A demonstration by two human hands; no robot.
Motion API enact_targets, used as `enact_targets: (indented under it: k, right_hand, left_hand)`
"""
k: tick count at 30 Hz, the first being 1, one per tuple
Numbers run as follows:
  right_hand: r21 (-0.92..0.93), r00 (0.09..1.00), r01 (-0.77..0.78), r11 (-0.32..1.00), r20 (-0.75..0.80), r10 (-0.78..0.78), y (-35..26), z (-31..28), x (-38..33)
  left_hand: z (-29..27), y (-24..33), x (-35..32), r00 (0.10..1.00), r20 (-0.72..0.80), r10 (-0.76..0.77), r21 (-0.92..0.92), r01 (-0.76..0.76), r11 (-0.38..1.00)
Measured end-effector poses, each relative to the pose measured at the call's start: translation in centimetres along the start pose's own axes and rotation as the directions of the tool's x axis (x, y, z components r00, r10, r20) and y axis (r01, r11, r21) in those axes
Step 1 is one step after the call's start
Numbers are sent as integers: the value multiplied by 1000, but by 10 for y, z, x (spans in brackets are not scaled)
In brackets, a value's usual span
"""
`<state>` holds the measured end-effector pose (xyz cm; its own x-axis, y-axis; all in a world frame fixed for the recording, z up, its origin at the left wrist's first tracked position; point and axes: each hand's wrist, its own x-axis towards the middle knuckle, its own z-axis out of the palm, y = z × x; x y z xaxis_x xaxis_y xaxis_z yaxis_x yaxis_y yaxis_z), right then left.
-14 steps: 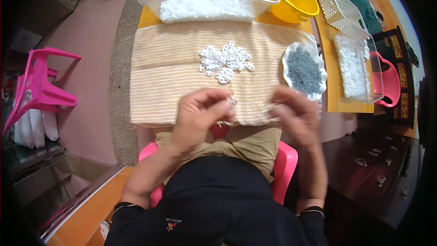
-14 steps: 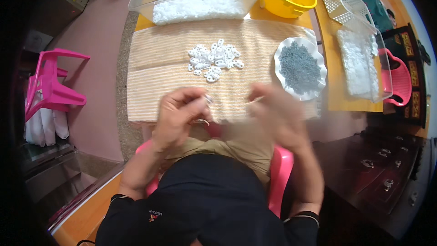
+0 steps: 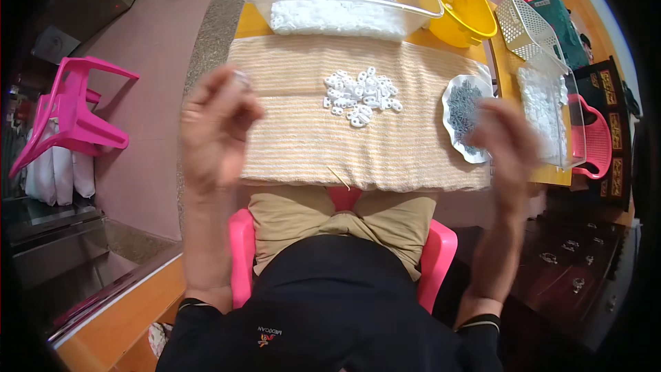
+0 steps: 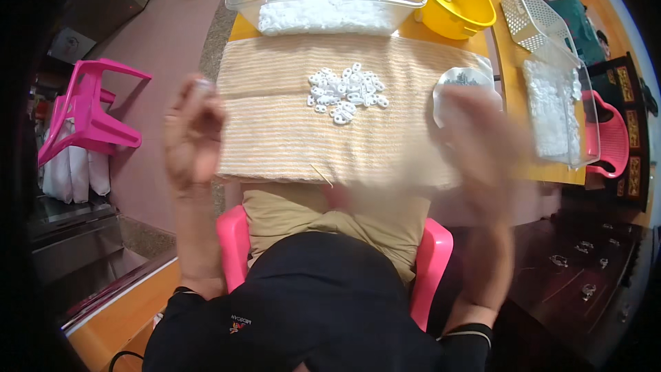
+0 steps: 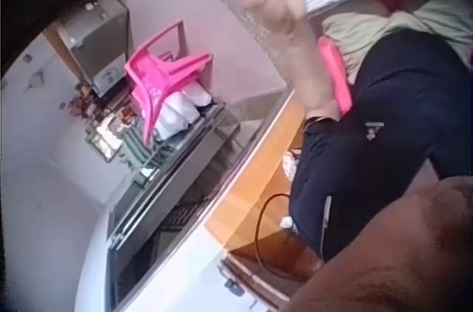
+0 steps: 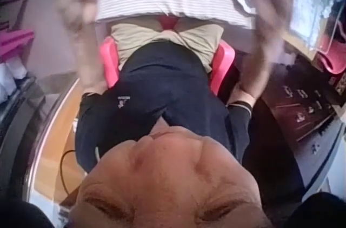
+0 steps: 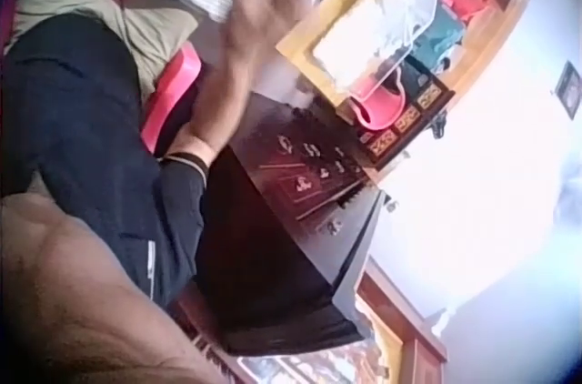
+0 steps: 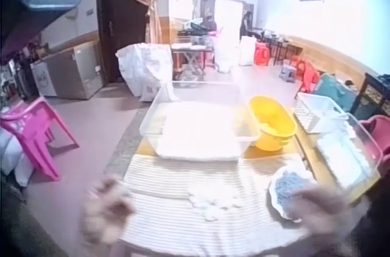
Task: Manually inserting small components into white plastic clips at a workstation.
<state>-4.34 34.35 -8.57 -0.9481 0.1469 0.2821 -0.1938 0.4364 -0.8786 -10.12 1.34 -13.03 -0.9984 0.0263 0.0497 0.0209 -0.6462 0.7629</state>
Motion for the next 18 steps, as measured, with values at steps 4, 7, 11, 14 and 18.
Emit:
enact_targets:
  k: [4, 7, 11, 14, 18]
  right_hand:
    - [-57, 950, 146, 988, 285, -124, 78, 85, -12]
    - [-273, 916, 198, 941, 393, -79, 80, 99, -15]
    - [-419, 915, 296, 859, 381, -130, 87, 110, -14]
    - [-496, 924, 271, 825, 375, -78, 82, 115, -12]
    - [-563, 927, 236, 792, 375, -10, 82, 117, -8]
  left_hand:
    - [-13, -66, -17, 953, -35, -301, -52, 299, 953]
    - [-15, -80, -27, 932, -52, -360, -42, 358, 933]
    - [-9, -87, -27, 918, -45, -395, -7, 395, 919]
    - [-8, -91, -27, 911, -43, -410, 10, 411, 912]
    - [-7, -91, -27, 906, -43, -422, 20, 423, 906]
